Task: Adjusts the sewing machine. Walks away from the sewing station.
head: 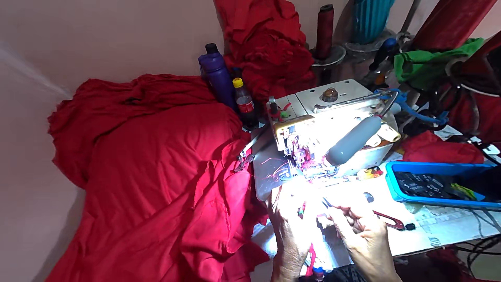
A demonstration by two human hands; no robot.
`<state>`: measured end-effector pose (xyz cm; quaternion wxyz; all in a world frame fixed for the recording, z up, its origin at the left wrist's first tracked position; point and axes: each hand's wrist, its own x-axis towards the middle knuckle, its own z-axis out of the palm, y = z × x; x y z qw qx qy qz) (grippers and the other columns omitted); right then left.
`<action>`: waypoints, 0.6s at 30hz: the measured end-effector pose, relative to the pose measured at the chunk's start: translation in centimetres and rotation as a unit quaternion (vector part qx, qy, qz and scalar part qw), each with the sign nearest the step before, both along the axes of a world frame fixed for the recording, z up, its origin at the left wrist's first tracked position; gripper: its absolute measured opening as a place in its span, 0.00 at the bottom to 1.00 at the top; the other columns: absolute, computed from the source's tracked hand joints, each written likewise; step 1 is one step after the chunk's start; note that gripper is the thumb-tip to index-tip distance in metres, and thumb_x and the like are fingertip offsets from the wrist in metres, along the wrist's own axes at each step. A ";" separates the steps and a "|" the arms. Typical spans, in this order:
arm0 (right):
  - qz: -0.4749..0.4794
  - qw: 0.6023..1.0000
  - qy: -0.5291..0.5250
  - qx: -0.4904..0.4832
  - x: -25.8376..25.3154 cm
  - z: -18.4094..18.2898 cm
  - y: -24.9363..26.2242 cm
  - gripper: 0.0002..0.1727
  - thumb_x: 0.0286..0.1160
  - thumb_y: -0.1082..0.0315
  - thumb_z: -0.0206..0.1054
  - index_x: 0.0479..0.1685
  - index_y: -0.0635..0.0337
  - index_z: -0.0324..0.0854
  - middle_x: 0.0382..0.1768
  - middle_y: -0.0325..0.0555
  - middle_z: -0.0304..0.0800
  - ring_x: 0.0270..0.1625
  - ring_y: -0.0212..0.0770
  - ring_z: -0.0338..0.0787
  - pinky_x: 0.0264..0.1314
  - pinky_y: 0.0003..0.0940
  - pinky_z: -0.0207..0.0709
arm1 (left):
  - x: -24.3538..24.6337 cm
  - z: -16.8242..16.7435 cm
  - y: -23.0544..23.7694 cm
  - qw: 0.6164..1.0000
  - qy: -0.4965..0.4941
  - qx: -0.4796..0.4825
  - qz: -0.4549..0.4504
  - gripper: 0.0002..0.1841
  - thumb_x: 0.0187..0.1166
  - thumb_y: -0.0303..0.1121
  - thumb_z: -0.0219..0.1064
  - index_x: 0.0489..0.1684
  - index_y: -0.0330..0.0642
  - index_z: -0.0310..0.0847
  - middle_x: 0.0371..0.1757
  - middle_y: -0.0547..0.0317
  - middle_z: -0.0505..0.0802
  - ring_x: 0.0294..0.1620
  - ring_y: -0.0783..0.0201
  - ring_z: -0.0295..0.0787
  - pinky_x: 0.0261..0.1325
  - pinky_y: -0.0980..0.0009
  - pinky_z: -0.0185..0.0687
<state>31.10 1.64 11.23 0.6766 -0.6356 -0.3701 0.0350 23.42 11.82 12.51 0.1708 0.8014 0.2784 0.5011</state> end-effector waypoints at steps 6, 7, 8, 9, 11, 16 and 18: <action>-0.015 1.000 -0.027 -0.003 0.0 0.0 0.2 0.08 0.71 0.69 0.67 0.35 0.66 0.87 0.27 0.33 0.91 0.28 0.13 0.85 0.34 0.08 0.79 | 0.1 0.0 0.0 1.000 0.000 0.004 0.002 0.08 0.65 0.35 0.72 0.27 0.41 0.96 0.36 0.56 0.94 0.47 0.60 0.88 0.60 0.60 0.73; -0.013 1.000 -0.026 -0.002 0.0 0.0 0.2 0.08 0.70 0.70 0.67 0.35 0.66 0.87 0.28 0.34 0.91 0.29 0.13 0.85 0.35 0.08 0.79 | 0.1 -0.1 0.0 1.000 0.000 0.006 0.001 0.08 0.64 0.34 0.72 0.27 0.41 0.96 0.36 0.56 0.94 0.47 0.59 0.88 0.61 0.60 0.73; -0.010 1.000 -0.027 0.000 0.0 -0.1 0.2 0.08 0.70 0.70 0.67 0.35 0.66 0.87 0.29 0.34 0.91 0.30 0.14 0.86 0.36 0.09 0.80 | 0.1 -0.1 0.0 1.000 0.000 0.008 0.002 0.08 0.64 0.34 0.72 0.26 0.41 0.95 0.35 0.56 0.94 0.47 0.59 0.87 0.61 0.61 0.73; -0.009 1.000 -0.029 0.005 0.0 -0.1 0.3 0.07 0.70 0.70 0.68 0.34 0.66 0.87 0.29 0.34 0.91 0.30 0.14 0.86 0.36 0.09 0.81 | 0.1 -0.1 0.0 1.000 0.001 0.010 0.003 0.08 0.64 0.34 0.72 0.26 0.41 0.95 0.35 0.56 0.94 0.47 0.59 0.88 0.61 0.61 0.74; -0.013 0.999 -0.034 0.010 0.0 -0.2 0.4 0.08 0.71 0.69 0.67 0.32 0.65 0.87 0.27 0.34 0.90 0.28 0.14 0.85 0.34 0.09 0.80 | 0.1 -0.1 0.1 1.000 0.003 0.014 0.001 0.08 0.64 0.34 0.72 0.27 0.41 0.96 0.36 0.55 0.94 0.47 0.59 0.88 0.60 0.61 0.74; -0.015 0.999 -0.046 0.016 0.2 -0.3 0.5 0.09 0.72 0.69 0.67 0.30 0.64 0.87 0.25 0.33 0.88 0.26 0.14 0.83 0.32 0.08 0.78 | -0.1 -0.2 0.2 1.000 0.018 0.020 -0.005 0.09 0.65 0.38 0.73 0.29 0.44 0.97 0.38 0.57 0.95 0.49 0.59 0.88 0.61 0.61 0.75; -0.015 0.999 -0.048 0.019 0.2 -0.3 0.5 0.08 0.72 0.69 0.67 0.30 0.65 0.87 0.25 0.33 0.88 0.27 0.14 0.84 0.33 0.08 0.79 | -0.5 -0.1 0.3 0.999 0.028 0.009 -0.024 0.07 0.64 0.36 0.74 0.30 0.46 0.98 0.40 0.57 0.95 0.51 0.58 0.88 0.63 0.61 0.75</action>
